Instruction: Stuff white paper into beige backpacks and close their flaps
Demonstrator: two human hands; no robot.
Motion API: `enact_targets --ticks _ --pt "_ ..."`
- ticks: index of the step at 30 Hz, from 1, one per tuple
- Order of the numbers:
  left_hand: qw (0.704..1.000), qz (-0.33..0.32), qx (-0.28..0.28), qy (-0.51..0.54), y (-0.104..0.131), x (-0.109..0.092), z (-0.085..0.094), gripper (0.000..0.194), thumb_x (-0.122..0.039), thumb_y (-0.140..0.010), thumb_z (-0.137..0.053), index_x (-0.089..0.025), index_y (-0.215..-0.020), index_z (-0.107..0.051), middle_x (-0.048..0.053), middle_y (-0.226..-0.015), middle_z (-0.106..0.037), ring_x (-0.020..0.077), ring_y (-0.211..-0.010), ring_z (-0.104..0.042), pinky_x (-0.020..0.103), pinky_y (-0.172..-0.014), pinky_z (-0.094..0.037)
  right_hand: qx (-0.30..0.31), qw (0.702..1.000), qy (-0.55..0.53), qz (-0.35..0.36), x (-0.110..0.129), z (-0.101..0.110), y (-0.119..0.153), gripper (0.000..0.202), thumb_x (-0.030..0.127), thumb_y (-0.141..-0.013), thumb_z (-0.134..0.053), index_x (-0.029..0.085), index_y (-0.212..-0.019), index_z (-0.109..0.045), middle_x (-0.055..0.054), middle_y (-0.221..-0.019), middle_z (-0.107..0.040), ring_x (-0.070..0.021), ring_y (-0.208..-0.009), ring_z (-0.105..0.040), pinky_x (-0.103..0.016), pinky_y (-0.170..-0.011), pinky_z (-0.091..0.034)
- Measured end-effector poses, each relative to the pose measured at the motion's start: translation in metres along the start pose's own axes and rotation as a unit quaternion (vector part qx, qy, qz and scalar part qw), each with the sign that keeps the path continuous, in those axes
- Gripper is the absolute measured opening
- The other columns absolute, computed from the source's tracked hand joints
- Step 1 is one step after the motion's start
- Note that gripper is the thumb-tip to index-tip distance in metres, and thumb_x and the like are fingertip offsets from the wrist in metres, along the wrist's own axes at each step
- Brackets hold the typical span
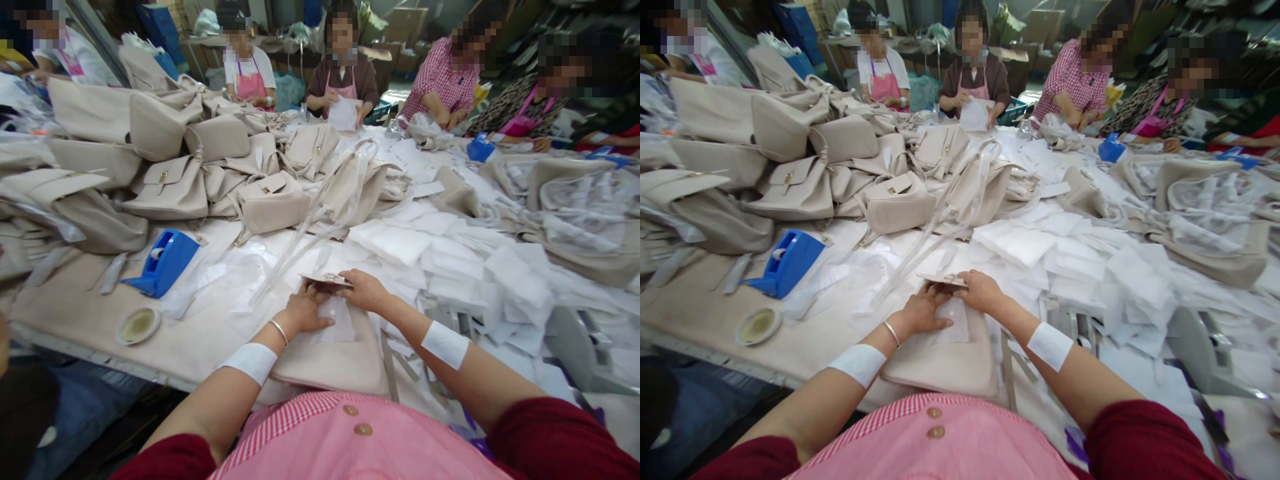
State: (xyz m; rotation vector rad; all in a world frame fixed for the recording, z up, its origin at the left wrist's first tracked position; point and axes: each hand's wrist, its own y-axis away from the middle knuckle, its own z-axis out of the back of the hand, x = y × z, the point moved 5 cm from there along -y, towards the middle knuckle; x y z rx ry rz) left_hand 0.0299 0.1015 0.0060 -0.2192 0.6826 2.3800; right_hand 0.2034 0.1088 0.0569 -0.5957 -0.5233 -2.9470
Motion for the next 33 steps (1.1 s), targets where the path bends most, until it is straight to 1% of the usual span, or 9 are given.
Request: enact_targets --ticks 7,11,15,17,20,22,26,30,33 --pt "0.999 -0.001 0.001 -0.054 -0.005 -0.005 0.001 0.089 -0.079 -0.067 -0.05 -0.038 -0.144 -0.032 0.007 -0.157 -0.021 0.0435 -0.142 -0.007 0.073 -0.105 -0.006 -0.016 0.998 -0.049 -0.047 -0.027 0.011 -0.021 0.038 0.039 -0.092 -0.041 0.017 -0.097 -0.071 -0.005 -0.09 -0.072 -0.0186 -0.086 -0.062 -0.025 -0.075 -0.043" --pt "0.999 0.007 0.012 -0.051 -0.007 -0.005 0.001 0.091 -0.078 -0.066 -0.052 -0.039 -0.145 -0.028 0.007 -0.157 -0.02 0.0461 -0.141 -0.008 0.076 -0.101 -0.013 -0.047 0.995 -0.039 -0.077 -0.028 0.021 -0.025 0.042 0.037 -0.088 -0.05 0.014 -0.122 -0.06 -0.012 -0.113 -0.067 -0.0239 -0.104 -0.059 -0.03 -0.088 -0.042" --pt "0.999 0.012 0.036 -0.031 -0.007 -0.005 0.0 0.094 -0.078 -0.066 -0.051 -0.039 -0.147 -0.023 0.007 -0.159 -0.015 0.0467 -0.141 -0.007 0.075 -0.096 -0.027 -0.175 0.98 0.012 -0.092 0.0 0.021 -0.008 0.075 0.036 -0.085 -0.055 0.008 -0.148 -0.025 -0.023 -0.145 -0.038 -0.0341 -0.133 -0.035 -0.044 -0.107 -0.028" --pt "0.999 0.016 0.032 -0.033 -0.008 -0.008 0.0 0.095 -0.077 -0.066 -0.051 -0.037 -0.148 -0.022 0.007 -0.159 -0.014 0.0468 -0.141 -0.007 0.075 -0.099 -0.022 -0.195 0.98 0.016 -0.018 0.028 0.01 0.001 0.071 0.033 -0.086 -0.053 0.008 -0.147 -0.027 -0.021 -0.15 -0.031 -0.0328 -0.137 -0.027 -0.045 -0.111 -0.023" --pt "0.998 0.03 0.03 -0.048 -0.01 -0.012 -0.002 0.089 -0.067 -0.075 -0.049 -0.031 -0.15 -0.019 0.009 -0.159 -0.014 0.0461 -0.142 -0.002 0.073 -0.105 -0.01 -0.114 0.987 -0.024 0.108 0.066 -0.024 0.008 0.058 0.033 -0.089 -0.048 0.011 -0.141 -0.039 -0.018 -0.144 -0.041 -0.0273 -0.133 -0.036 -0.04 -0.11 -0.029" --pt "0.997 0.038 0.044 -0.054 -0.011 -0.013 -0.005 0.085 -0.061 -0.078 -0.049 -0.03 -0.151 -0.018 0.009 -0.159 -0.015 0.045 -0.143 0.001 0.073 -0.106 -0.007 -0.052 0.989 -0.044 0.128 0.073 -0.047 0.008 0.055 0.039 -0.092 -0.044 0.013 -0.14 -0.041 -0.017 -0.141 -0.046 -0.0259 -0.129 -0.043 -0.04 -0.106 -0.035" --pt "0.998 0.041 0.024 -0.039 -0.007 -0.012 -0.003 0.09 -0.069 -0.074 -0.049 -0.034 -0.15 -0.016 0.006 -0.16 -0.012 0.044 -0.143 0.003 0.074 -0.105 -0.009 0.013 0.996 0.016 0.086 0.04 -0.073 0.004 0.053 0.046 -0.095 -0.037 0.019 -0.14 -0.042 -0.015 -0.144 -0.044 -0.0296 -0.132 -0.039 -0.048 -0.106 -0.032" --pt "0.999 0.037 0.002 -0.019 -0.001 -0.009 -0.002 0.096 -0.08 -0.069 -0.044 -0.033 -0.149 -0.021 0.005 -0.161 -0.008 0.0416 -0.144 0.004 0.071 -0.106 -0.011 0.044 0.995 0.089 0.007 -0.009 -0.08 0.007 0.07 0.057 -0.091 -0.038 0.017 -0.148 -0.03 -0.014 -0.155 -0.027 -0.0369 -0.139 -0.024 -0.058 -0.108 -0.023" --pt "0.999 0.034 -0.023 -0.005 0.002 -0.002 -0.004 0.081 -0.073 -0.081 -0.033 -0.032 -0.149 -0.022 0.004 -0.161 -0.01 0.0364 -0.145 0.0 0.067 -0.108 -0.017 0.06 0.994 0.088 -0.006 -0.024 -0.082 0.011 0.076 0.062 -0.091 -0.032 0.015 -0.15 -0.025 -0.013 -0.157 -0.02 -0.0358 -0.141 -0.021 -0.055 -0.109 -0.023"
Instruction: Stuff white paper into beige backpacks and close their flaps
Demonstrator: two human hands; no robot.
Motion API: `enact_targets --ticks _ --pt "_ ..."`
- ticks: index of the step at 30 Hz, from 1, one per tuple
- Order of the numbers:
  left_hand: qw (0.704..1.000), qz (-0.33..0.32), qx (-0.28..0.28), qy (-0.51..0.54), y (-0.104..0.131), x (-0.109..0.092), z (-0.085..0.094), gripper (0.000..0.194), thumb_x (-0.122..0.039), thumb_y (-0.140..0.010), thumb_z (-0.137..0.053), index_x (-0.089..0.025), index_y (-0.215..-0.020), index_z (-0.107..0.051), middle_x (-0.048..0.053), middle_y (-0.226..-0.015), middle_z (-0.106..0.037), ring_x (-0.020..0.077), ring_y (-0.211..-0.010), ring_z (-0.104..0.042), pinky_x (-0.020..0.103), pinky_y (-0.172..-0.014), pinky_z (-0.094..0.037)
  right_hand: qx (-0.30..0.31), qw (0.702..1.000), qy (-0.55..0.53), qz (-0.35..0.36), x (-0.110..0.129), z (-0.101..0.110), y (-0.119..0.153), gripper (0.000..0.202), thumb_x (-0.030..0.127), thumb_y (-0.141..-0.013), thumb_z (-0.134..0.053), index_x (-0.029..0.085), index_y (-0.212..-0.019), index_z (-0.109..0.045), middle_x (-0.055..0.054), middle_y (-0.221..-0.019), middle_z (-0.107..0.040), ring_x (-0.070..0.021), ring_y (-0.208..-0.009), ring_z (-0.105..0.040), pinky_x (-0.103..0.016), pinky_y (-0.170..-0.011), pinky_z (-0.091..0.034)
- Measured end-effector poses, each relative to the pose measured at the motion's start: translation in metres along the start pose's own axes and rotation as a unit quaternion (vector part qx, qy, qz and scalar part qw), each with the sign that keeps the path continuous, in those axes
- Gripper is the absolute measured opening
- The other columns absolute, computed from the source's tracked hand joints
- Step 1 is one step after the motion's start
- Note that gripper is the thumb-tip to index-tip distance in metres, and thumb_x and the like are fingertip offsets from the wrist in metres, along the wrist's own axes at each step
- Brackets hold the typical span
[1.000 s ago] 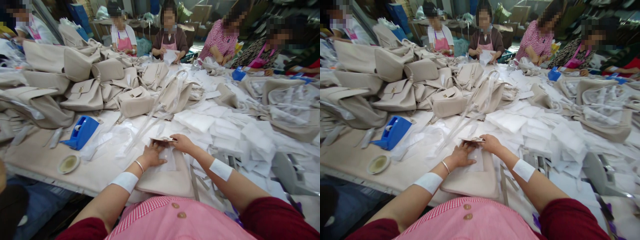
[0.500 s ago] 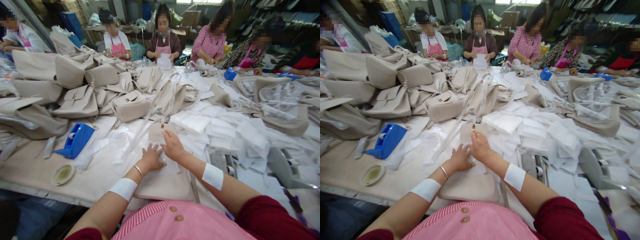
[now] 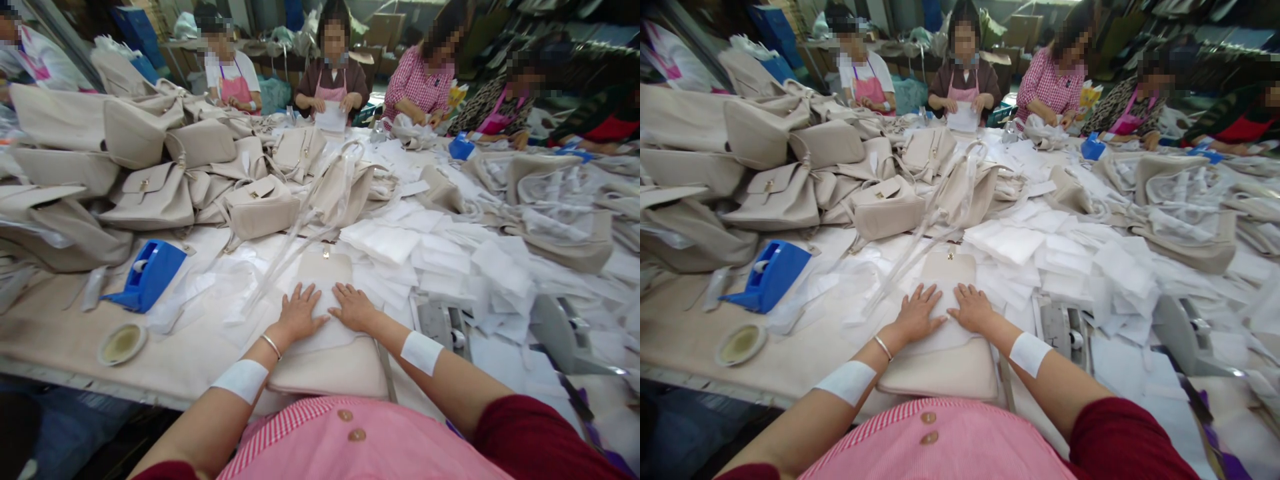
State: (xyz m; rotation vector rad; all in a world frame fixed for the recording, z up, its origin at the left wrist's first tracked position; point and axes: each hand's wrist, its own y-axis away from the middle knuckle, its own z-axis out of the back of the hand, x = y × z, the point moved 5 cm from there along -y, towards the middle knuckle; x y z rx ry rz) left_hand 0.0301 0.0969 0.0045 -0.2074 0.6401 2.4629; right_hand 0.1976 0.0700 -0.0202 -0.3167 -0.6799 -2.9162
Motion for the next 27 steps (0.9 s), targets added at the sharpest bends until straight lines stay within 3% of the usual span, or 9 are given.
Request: enact_targets --ticks 5,8,10,13,15,17,22,27 --pt "0.997 0.069 -0.02 0.028 0.001 0.028 -0.006 0.066 -0.06 -0.09 -0.029 -0.033 -0.15 -0.018 0.006 -0.16 -0.016 0.0324 -0.14 -0.027 0.056 -0.105 -0.032 0.008 1.0 -0.009 -0.019 -0.002 -0.002 0.005 0.073 0.06 -0.092 -0.029 0.016 -0.15 -0.025 -0.012 -0.158 -0.019 -0.0328 -0.143 -0.018 -0.05 -0.111 -0.022" --pt "0.995 0.07 -0.033 0.063 -0.002 0.035 -0.007 0.059 -0.048 -0.095 -0.021 -0.026 -0.15 -0.021 0.008 -0.157 -0.023 0.0242 -0.136 -0.036 0.043 -0.107 -0.035 0.003 1.0 -0.012 -0.02 -0.002 0.0 0.006 0.071 0.059 -0.093 -0.03 0.017 -0.15 -0.026 -0.011 -0.158 -0.018 -0.0328 -0.143 -0.018 -0.05 -0.111 -0.023" --pt "0.993 0.086 -0.043 0.061 -0.003 0.034 -0.006 0.058 -0.045 -0.096 -0.019 -0.024 -0.15 -0.021 0.01 -0.156 -0.026 0.0249 -0.138 -0.033 0.044 -0.11 -0.032 0.005 1.0 -0.017 -0.017 -0.003 0.0 0.007 0.071 0.058 -0.093 -0.029 0.017 -0.15 -0.025 -0.011 -0.158 -0.018 -0.033 -0.143 -0.018 -0.05 -0.11 -0.024" --pt "0.991 0.116 -0.064 -0.008 -0.004 0.027 0.002 0.063 -0.051 -0.091 -0.033 -0.032 -0.15 -0.02 0.008 -0.158 -0.021 0.0359 -0.145 -0.01 0.063 -0.11 -0.018 0.014 0.999 -0.028 -0.015 -0.005 -0.001 0.008 0.07 0.058 -0.094 -0.027 0.018 -0.151 -0.024 -0.01 -0.158 -0.017 -0.0328 -0.143 -0.019 -0.05 -0.11 -0.025" --pt "0.991 0.087 -0.086 -0.057 -0.004 0.019 0.008 0.062 -0.05 -0.089 -0.041 -0.036 -0.148 -0.026 0.003 -0.16 -0.013 0.0367 -0.145 0.007 0.067 -0.11 -0.005 0.01 0.999 -0.031 -0.015 -0.006 -0.001 0.007 0.071 0.059 -0.093 -0.027 0.018 -0.151 -0.024 -0.009 -0.158 -0.018 -0.0327 -0.143 -0.019 -0.05 -0.11 -0.025" --pt "0.993 0.025 -0.087 -0.074 -0.005 0.011 0.01 0.056 -0.042 -0.09 -0.04 -0.038 -0.146 -0.03 0.0 -0.16 -0.013 0.0327 -0.146 0.006 0.063 -0.113 -0.002 0.002 0.999 -0.031 -0.015 -0.007 -0.002 0.007 0.071 0.058 -0.093 -0.028 0.017 -0.151 -0.025 -0.009 -0.158 -0.019 -0.0325 -0.142 -0.018 -0.049 -0.11 -0.025" --pt "0.998 -0.044 -0.023 -0.035 -0.01 0.016 -0.001 0.05 -0.033 -0.095 -0.029 -0.034 -0.145 -0.033 -0.001 -0.158 -0.024 0.0261 -0.144 -0.017 0.052 -0.113 -0.024 -0.007 0.999 -0.029 -0.034 -0.007 -0.003 0.012 0.07 0.058 -0.093 -0.031 0.017 -0.15 -0.027 -0.011 -0.155 -0.027 -0.0331 -0.139 -0.025 -0.048 -0.109 -0.027" --pt "0.996 -0.085 -0.011 -0.008 -0.02 0.021 -0.006 0.052 -0.039 -0.095 -0.03 -0.028 -0.146 -0.031 0.002 -0.156 -0.028 0.0236 -0.143 -0.021 0.043 -0.113 -0.028 -0.006 0.998 -0.014 -0.053 -0.007 0.001 0.021 0.069 0.056 -0.092 -0.032 0.015 -0.149 -0.028 -0.014 -0.153 -0.031 -0.0354 -0.137 -0.025 -0.052 -0.107 -0.028"
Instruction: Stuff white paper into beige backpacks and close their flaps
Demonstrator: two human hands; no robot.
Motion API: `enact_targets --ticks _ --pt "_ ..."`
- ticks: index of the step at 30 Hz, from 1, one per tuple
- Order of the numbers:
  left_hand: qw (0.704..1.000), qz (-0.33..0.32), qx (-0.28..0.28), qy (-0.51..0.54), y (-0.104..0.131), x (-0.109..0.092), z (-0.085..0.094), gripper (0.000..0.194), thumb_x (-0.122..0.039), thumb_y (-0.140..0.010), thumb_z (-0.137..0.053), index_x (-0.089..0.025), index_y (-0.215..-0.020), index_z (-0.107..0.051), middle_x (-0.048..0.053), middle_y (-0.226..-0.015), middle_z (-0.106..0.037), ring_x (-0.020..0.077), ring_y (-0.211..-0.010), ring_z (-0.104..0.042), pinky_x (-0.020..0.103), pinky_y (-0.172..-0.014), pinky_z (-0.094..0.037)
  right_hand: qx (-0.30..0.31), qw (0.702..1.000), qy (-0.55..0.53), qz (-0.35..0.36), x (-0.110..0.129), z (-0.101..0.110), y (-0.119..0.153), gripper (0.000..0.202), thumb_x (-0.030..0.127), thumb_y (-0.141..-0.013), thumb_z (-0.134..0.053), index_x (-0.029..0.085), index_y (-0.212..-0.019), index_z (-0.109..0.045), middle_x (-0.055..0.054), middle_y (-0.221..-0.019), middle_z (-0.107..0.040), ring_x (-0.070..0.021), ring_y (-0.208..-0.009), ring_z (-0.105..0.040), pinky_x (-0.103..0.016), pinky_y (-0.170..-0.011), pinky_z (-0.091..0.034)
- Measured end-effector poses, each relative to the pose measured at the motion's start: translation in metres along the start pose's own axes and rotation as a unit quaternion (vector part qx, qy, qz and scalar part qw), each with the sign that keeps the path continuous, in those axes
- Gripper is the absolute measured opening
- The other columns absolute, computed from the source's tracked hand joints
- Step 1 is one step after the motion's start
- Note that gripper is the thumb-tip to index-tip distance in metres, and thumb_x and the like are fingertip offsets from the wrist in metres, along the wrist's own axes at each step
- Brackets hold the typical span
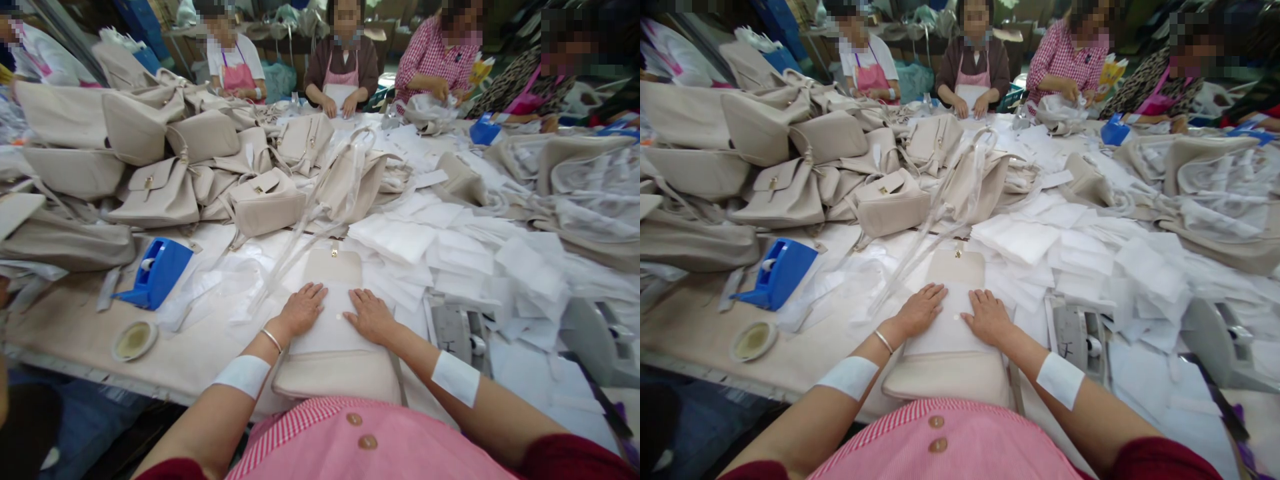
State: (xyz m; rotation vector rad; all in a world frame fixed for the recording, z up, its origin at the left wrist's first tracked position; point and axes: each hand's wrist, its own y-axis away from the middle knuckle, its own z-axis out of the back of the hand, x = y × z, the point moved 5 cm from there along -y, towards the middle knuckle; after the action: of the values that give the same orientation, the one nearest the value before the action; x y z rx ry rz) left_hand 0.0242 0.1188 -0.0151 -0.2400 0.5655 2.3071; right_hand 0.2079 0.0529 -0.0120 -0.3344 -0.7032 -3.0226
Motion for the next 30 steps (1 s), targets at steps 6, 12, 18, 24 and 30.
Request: enact_targets --ticks 6,12,18,24,30 --pt "1.0 -0.018 -0.018 0.009 -0.005 0.002 -0.003 0.049 -0.037 -0.095 -0.032 -0.025 -0.143 -0.037 0.005 -0.151 -0.036 0.0265 -0.138 -0.029 0.044 -0.111 -0.032 0.021 0.997 0.051 0.059 0.006 0.029 -0.015 0.057 0.056 -0.087 -0.045 0.015 -0.127 -0.053 -0.018 -0.131 -0.053 -0.0349 -0.121 -0.044 -0.052 -0.098 -0.034" --pt "0.999 -0.02 -0.034 0.007 -0.004 0.002 -0.005 0.049 -0.038 -0.095 -0.033 -0.025 -0.142 -0.038 0.006 -0.15 -0.037 0.0291 -0.137 -0.03 0.045 -0.108 -0.036 -0.025 0.998 0.018 0.052 0.014 0.073 -0.087 0.045 0.044 -0.088 -0.049 0.017 -0.124 -0.053 -0.016 -0.132 -0.053 -0.0309 -0.123 -0.045 -0.043 -0.098 -0.037" --pt "0.999 -0.02 -0.03 0.01 -0.004 0.006 -0.008 0.05 -0.038 -0.095 -0.033 -0.026 -0.143 -0.037 0.006 -0.15 -0.035 0.0292 -0.136 -0.029 0.045 -0.107 -0.037 -0.011 0.997 -0.02 -0.067 0.005 0.072 -0.153 0.044 0.036 -0.087 -0.051 0.01 -0.122 -0.054 -0.023 -0.121 -0.059 -0.034 -0.112 -0.056 -0.047 -0.09 -0.043" --pt "0.999 -0.016 -0.033 0.024 -0.003 0.005 -0.008 0.05 -0.038 -0.095 -0.034 -0.028 -0.143 -0.036 0.005 -0.15 -0.035 0.0287 -0.137 -0.028 0.045 -0.108 -0.036 -0.008 0.993 -0.023 -0.116 -0.005 0.07 -0.173 0.058 0.046 -0.082 -0.056 0.011 -0.128 -0.051 -0.023 -0.125 -0.058 -0.0368 -0.118 -0.053 -0.051 -0.095 -0.039" --pt "0.999 -0.019 -0.036 0.018 -0.002 0.003 -0.006 0.05 -0.039 -0.094 -0.035 -0.027 -0.143 -0.037 0.006 -0.15 -0.035 0.0284 -0.135 -0.03 0.045 -0.107 -0.037 -0.03 0.99 -0.036 -0.135 -0.002 0.09 -0.166 0.059 0.051 -0.083 -0.053 0.01 -0.124 -0.057 -0.022 -0.124 -0.06 -0.0341 -0.115 -0.056 -0.042 -0.091 -0.044"
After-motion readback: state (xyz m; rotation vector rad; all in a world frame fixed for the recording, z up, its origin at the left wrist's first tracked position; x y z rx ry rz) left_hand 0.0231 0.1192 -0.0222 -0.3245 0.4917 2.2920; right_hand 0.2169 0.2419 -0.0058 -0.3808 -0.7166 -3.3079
